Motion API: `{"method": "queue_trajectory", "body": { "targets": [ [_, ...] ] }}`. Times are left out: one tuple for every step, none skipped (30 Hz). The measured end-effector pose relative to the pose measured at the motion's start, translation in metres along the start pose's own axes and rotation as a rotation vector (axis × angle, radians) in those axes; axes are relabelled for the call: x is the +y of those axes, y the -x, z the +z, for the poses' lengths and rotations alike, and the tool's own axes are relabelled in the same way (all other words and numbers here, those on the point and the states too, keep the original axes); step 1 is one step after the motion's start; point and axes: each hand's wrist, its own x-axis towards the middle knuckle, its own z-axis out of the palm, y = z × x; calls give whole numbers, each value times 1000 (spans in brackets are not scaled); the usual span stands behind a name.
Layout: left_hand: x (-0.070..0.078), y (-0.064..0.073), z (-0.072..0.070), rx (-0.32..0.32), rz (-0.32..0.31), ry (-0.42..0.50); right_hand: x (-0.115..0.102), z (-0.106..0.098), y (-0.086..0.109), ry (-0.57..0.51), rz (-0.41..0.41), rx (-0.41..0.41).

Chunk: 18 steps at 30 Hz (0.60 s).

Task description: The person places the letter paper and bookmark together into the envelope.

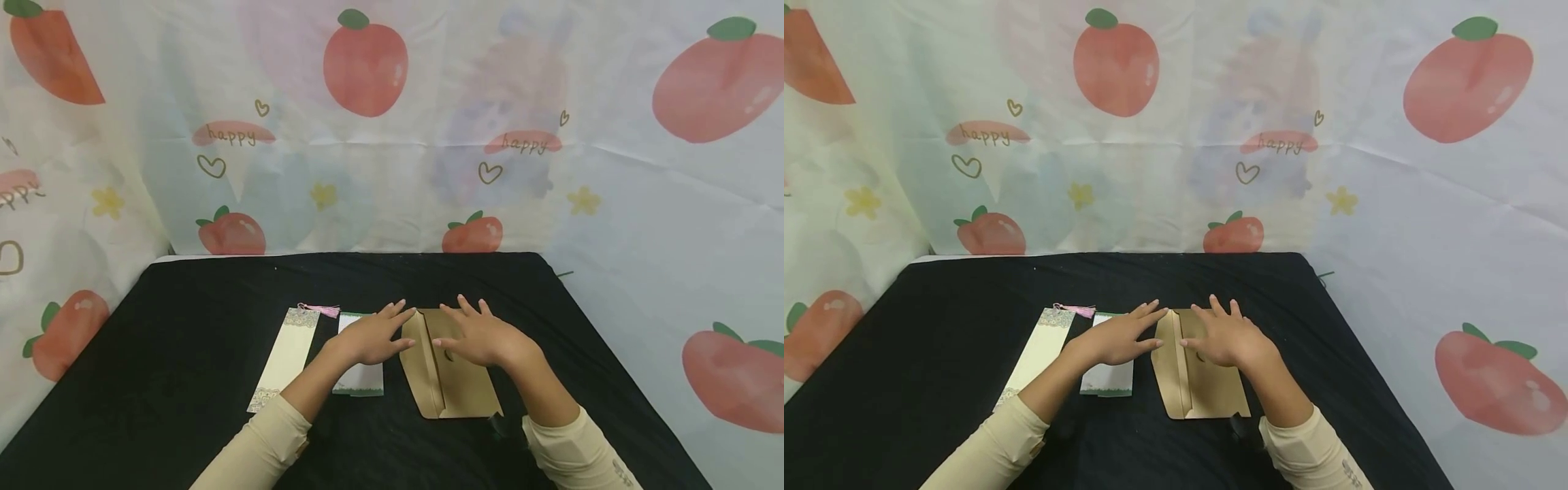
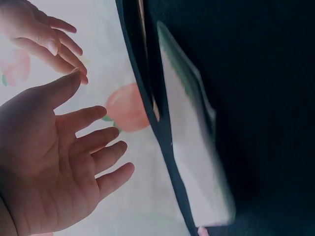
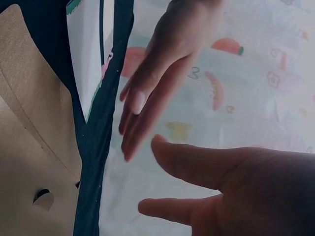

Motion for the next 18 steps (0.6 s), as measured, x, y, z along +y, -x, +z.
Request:
{"method": "queue_trajectory", "body": {
  "targets": [
    [1,-2,1,-7,-2,4,0,0,0,-1,4,-17],
    [2,-4,3,-15,-2,7,-1,0,0,1,5,-31],
    [2,-6,4,-22,-1,4,-1,0,0,0,5,-43],
    [3,-8,6,-29,-1,3,-1,0,0,-2,5,-50],
    [3,-9,7,-35,1,3,-1,0,0,-6,5,-58],
    [3,-11,9,-37,2,-4,-1,0,0,-7,4,-63],
    [3,-12,10,-39,3,-8,-2,0,0,-8,2,-67],
    [4,-13,12,-40,3,-15,-2,0,-1,-8,-1,-70],
    [4,-14,13,-41,2,-20,-2,0,-1,-12,-4,-74],
    [4,-15,15,-45,-1,-22,-2,0,-1,-19,-4,-82],
    [5,-16,16,-47,-2,-25,-1,1,-1,-23,-6,-91],
    [6,-16,17,-51,-2,-28,-1,1,-1,-27,-8,-101],
    [7,-17,17,-59,-4,-27,-1,1,-1,-33,-7,-112],
    [8,-17,18,-66,-6,-28,-1,2,-2,-35,-8,-122],
    [9,-18,19,-74,-8,-30,-1,2,-2,-42,-7,-132],
    [10,-18,20,-83,-10,-32,-1,3,-2,-45,-6,-140],
    [11,-19,20,-90,-11,-37,-1,4,-3,-42,-8,-147],
    [12,-19,21,-98,-13,-39,-1,5,-3,-40,-8,-153]
  ]
}}
